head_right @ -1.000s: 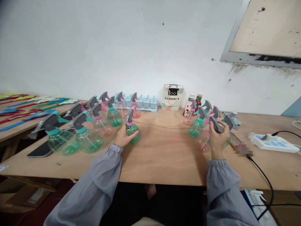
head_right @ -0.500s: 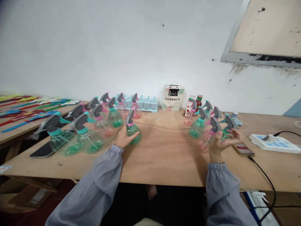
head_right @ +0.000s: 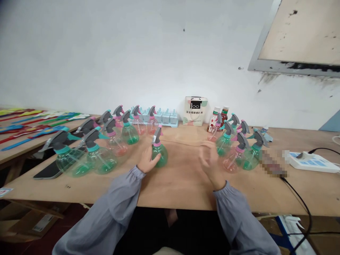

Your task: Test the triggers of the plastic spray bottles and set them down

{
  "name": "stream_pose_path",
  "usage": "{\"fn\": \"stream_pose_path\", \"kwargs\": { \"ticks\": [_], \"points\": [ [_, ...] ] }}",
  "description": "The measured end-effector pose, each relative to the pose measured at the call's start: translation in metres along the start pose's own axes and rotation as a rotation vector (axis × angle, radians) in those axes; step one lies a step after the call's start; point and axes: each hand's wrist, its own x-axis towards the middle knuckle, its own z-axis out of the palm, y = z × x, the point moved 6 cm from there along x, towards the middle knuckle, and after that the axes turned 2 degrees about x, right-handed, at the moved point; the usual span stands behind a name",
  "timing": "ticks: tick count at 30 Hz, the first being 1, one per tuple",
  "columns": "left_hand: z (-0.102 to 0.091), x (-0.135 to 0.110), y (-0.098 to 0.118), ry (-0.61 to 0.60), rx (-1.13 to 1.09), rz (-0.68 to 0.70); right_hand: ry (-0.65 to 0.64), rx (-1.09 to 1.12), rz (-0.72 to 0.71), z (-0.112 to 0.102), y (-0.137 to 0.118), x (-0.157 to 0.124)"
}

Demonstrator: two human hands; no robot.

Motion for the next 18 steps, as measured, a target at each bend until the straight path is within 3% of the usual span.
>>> {"fn": "stream_pose_path", "kwargs": {
  "ticks": [2,4,6,9,12,15,17,18],
  "points": [
    [0.008,-0.008,0.013,-0.017,0.054,-0.003,-0.252,0.118,0.111,0.050,-0.014,-0.003],
    [0.014,-0.017,0.026,-0.019,0.115,0.027,-0.392,0.221,0.239,0.090,-0.021,-0.005],
    [0.017,-0.025,0.036,-0.036,0.161,0.102,-0.435,0.307,0.337,0.115,-0.024,-0.006],
    [0.012,-0.021,0.036,-0.043,0.122,0.230,-0.433,0.423,0.420,0.131,-0.024,-0.003],
    [-0.013,0.020,0.011,0.134,-0.004,0.192,-0.476,0.470,0.440,0.133,-0.023,0.002],
    [-0.038,0.083,-0.031,0.377,-0.080,-0.016,-0.504,0.474,0.421,0.129,-0.022,0.006],
    [-0.041,0.122,-0.059,0.415,-0.077,-0.223,-0.508,0.504,0.404,0.127,-0.023,0.008],
    [-0.038,0.139,-0.069,0.376,-0.086,-0.285,-0.514,0.523,0.394,0.127,-0.023,0.009]
  ]
}}
